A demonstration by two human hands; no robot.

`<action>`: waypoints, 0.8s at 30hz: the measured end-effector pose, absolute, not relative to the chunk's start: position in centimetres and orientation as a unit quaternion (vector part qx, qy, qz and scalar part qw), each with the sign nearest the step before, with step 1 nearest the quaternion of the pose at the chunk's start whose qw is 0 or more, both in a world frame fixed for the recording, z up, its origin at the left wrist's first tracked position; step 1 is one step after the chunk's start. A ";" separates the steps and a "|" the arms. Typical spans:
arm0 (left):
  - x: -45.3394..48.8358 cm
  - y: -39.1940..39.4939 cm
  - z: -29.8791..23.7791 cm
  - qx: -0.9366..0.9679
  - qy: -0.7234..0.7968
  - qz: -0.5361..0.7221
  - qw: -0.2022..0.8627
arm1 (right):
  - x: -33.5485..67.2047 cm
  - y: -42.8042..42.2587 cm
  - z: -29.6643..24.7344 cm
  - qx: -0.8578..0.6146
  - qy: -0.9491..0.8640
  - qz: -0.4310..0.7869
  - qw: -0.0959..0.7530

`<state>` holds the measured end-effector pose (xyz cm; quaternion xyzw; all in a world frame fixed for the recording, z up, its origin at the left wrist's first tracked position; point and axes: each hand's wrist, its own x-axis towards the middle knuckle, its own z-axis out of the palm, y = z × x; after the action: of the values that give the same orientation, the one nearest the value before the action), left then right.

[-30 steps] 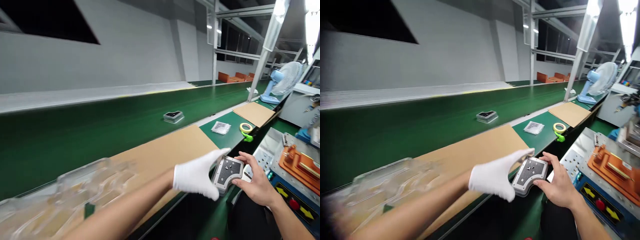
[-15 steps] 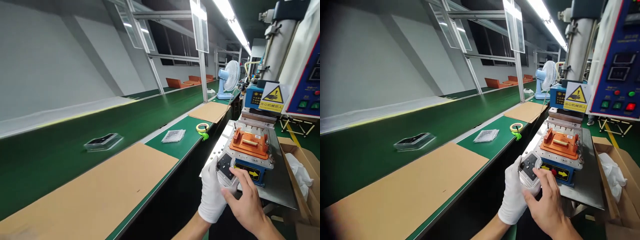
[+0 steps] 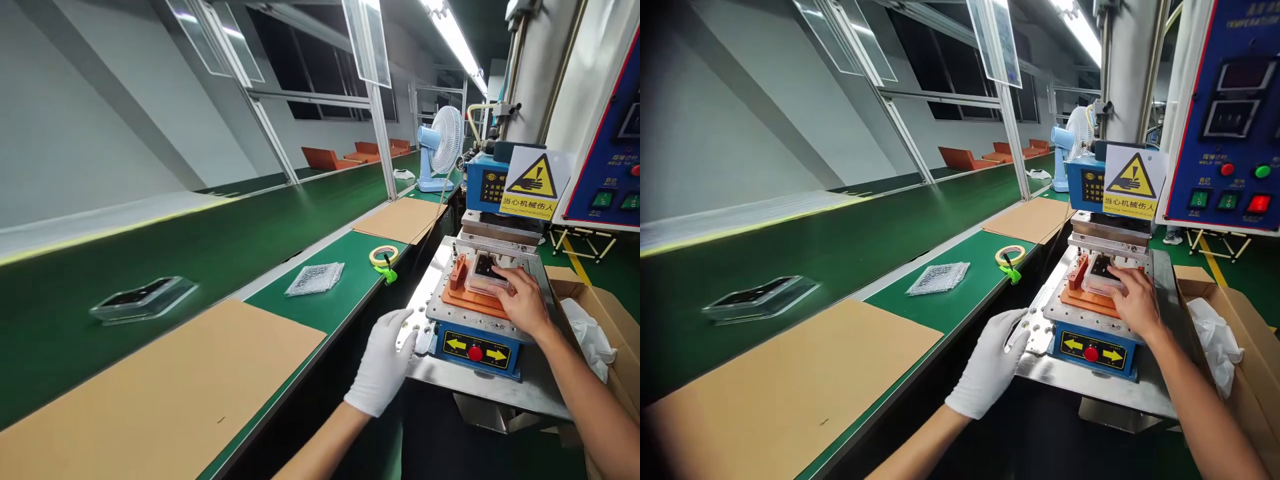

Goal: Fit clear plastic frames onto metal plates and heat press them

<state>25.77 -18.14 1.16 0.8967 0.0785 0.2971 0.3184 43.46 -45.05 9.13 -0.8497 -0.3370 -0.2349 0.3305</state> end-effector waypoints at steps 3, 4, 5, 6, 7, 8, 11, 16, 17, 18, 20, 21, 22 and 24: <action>27.1 -15.9 -0.1 0.919 0.110 0.234 0.298 | 45.7 -44.7 8.8 -0.877 -0.341 -0.203 0.271; 27.6 -15.5 -0.5 0.928 0.116 0.206 0.287 | 46.0 -44.6 8.5 -0.885 -0.341 -0.194 0.249; 28.0 -15.2 -1.0 0.938 0.117 0.176 0.274 | 46.3 -44.7 8.2 -0.892 -0.342 -0.188 0.229; 28.3 -15.0 -1.3 0.948 0.113 0.148 0.260 | 46.4 -44.7 8.0 -0.896 -0.343 -0.182 0.214; 28.7 -15.0 -1.6 0.955 0.105 0.125 0.247 | 46.6 -44.8 7.8 -0.898 -0.347 -0.178 0.203; 29.0 -14.9 -1.8 0.961 0.091 0.106 0.238 | 46.8 -44.9 7.6 -0.899 -0.352 -0.175 0.196; 29.6 -15.1 -2.2 0.971 0.053 0.061 0.224 | 47.2 -45.2 7.6 -0.898 -0.366 -0.166 0.180; 30.1 -15.4 -2.1 0.976 0.027 0.045 0.209 | 46.5 -45.2 8.2 -0.891 -0.377 -0.192 0.166; 30.2 -15.4 -2.0 0.976 0.023 0.049 0.211 | 46.0 -45.3 8.4 -0.888 -0.376 -0.205 0.168; 30.3 -15.4 -1.9 0.975 0.019 0.054 0.214 | 45.3 -45.5 8.5 -0.885 -0.371 -0.220 0.175; 30.4 -15.4 -1.8 0.974 0.006 0.064 0.218 | 43.7 -46.2 8.6 -0.874 -0.351 -0.261 0.210; 30.5 -15.4 -1.8 0.974 -0.002 0.068 0.217 | 42.9 -46.7 8.5 -0.869 -0.332 -0.282 0.236; 30.6 -15.5 -1.9 0.974 -0.010 0.071 0.213 | 42.0 -47.4 8.3 -0.864 -0.307 -0.298 0.264; 30.9 -15.8 -1.9 0.977 -0.016 0.073 0.198 | 40.5 -48.8 7.6 -0.857 -0.262 -0.315 0.310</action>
<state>30.88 -15.77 -1.87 0.9775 -0.0159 0.0726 0.1976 40.51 -48.77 7.64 -0.8575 -0.2625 -0.3154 0.3105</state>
